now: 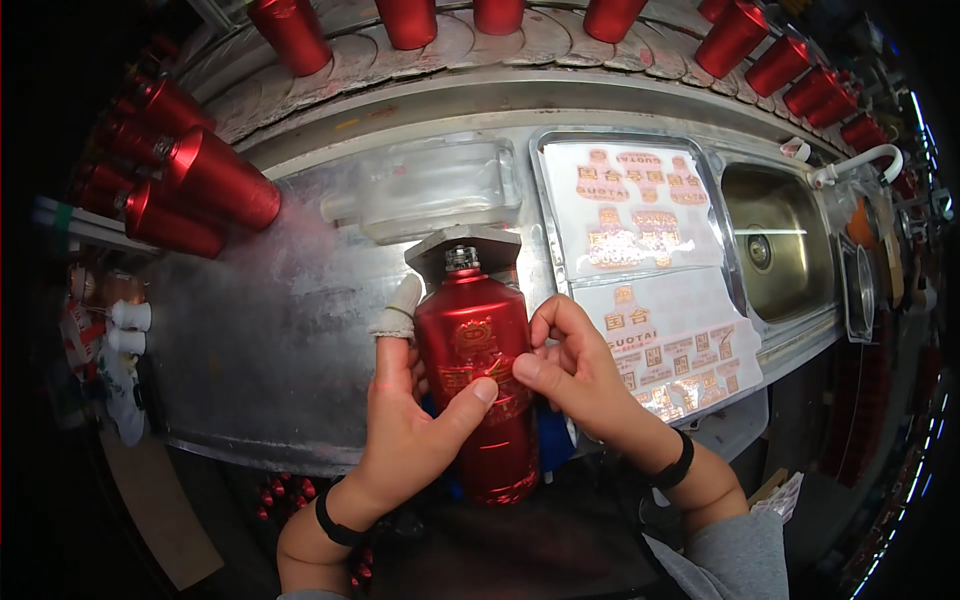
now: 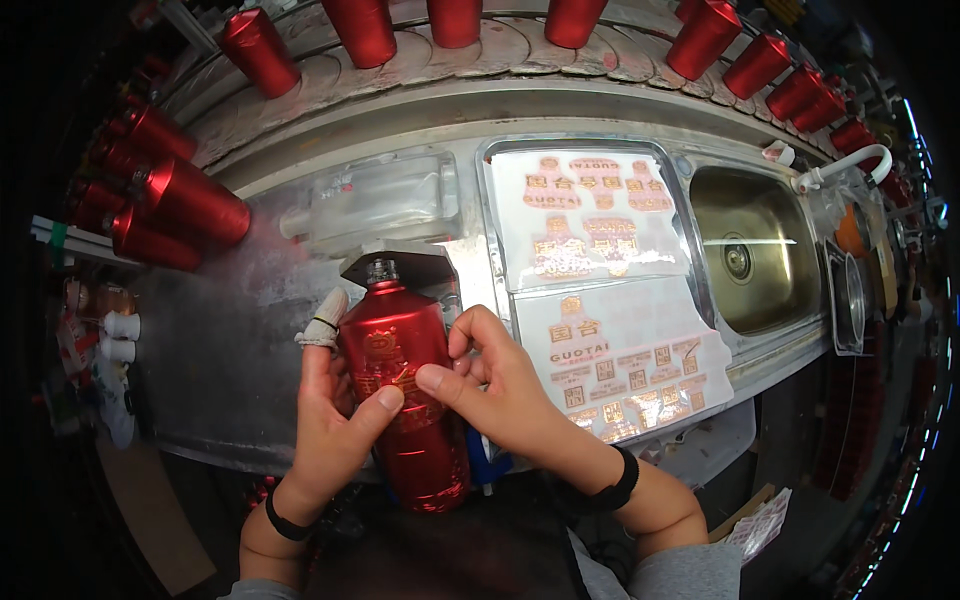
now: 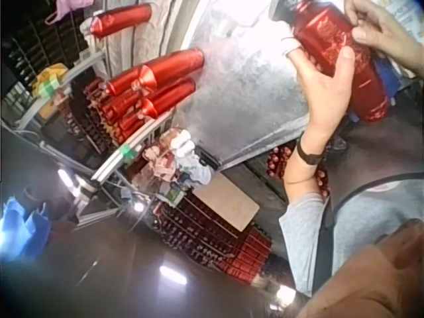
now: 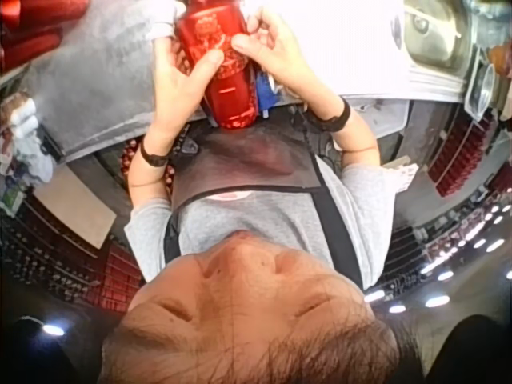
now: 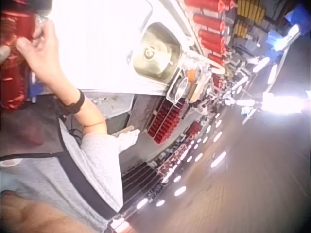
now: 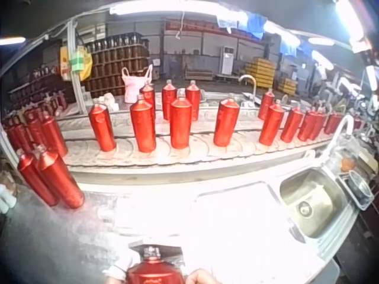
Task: The person applies labels to red metallic bottles by hand. They peel a label from a backing sheet, align it on the bottle surface, and smooth it down with a cloth, before placing the finished bottles on a pallet and retrieving new ones from a conveyor.
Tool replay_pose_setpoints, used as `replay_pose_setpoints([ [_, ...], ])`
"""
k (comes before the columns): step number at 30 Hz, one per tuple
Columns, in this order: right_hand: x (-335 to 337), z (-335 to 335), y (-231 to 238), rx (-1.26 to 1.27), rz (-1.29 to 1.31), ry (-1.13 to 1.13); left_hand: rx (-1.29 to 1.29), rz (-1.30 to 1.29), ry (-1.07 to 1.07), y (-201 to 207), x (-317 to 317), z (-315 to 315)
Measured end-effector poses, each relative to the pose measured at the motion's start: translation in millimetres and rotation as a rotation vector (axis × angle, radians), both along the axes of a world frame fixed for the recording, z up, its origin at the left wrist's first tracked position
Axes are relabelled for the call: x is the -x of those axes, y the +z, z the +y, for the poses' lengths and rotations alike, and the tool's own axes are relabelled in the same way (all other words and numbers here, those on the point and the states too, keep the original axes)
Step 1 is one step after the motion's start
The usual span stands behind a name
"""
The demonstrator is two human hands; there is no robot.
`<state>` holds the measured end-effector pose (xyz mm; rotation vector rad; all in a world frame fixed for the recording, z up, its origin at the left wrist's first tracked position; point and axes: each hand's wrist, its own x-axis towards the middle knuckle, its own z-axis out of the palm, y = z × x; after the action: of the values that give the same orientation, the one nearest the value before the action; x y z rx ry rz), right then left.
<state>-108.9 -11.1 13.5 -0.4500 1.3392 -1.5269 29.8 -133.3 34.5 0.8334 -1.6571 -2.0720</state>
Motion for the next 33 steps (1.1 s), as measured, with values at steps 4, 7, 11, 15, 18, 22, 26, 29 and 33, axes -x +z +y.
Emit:
replay_pose_setpoints([
  [4, 7, 4, -6, -0.001, -0.076, 0.047, -0.001, -0.006, -0.015, 0, 0, 0],
  [7, 6, 4, -6, 0.026, -0.071, 0.03, 0.029, -0.029, -0.013, 1, 2, 0],
  [11, 1, 1, -9, 0.036, -0.044, 0.002, 0.079, -0.057, -0.008, 0, 3, 2],
  [15, 0, 1, -10, -0.016, 0.113, -0.003, 0.079, -0.047, 0.002, -2, 5, 2],
  [18, 1, 1, -8, -0.039, 0.106, 0.004, 0.07, -0.037, 0.006, 0, 4, 1],
  [22, 2, -2, -4, -0.074, 0.14, 0.013, 0.037, -0.054, -0.003, 3, 6, 0],
  [26, 4, -1, 2, -0.104, 0.142, 0.063, -0.002, -0.049, -0.037, 5, 2, -3],
  [29, 6, -2, 6, -0.117, 0.175, 0.097, -0.026, -0.02, -0.066, 3, 0, -6],
  [33, 8, -8, 12, -0.121, -0.085, 0.065, -0.106, 0.014, -0.081, 2, -7, -13],
])
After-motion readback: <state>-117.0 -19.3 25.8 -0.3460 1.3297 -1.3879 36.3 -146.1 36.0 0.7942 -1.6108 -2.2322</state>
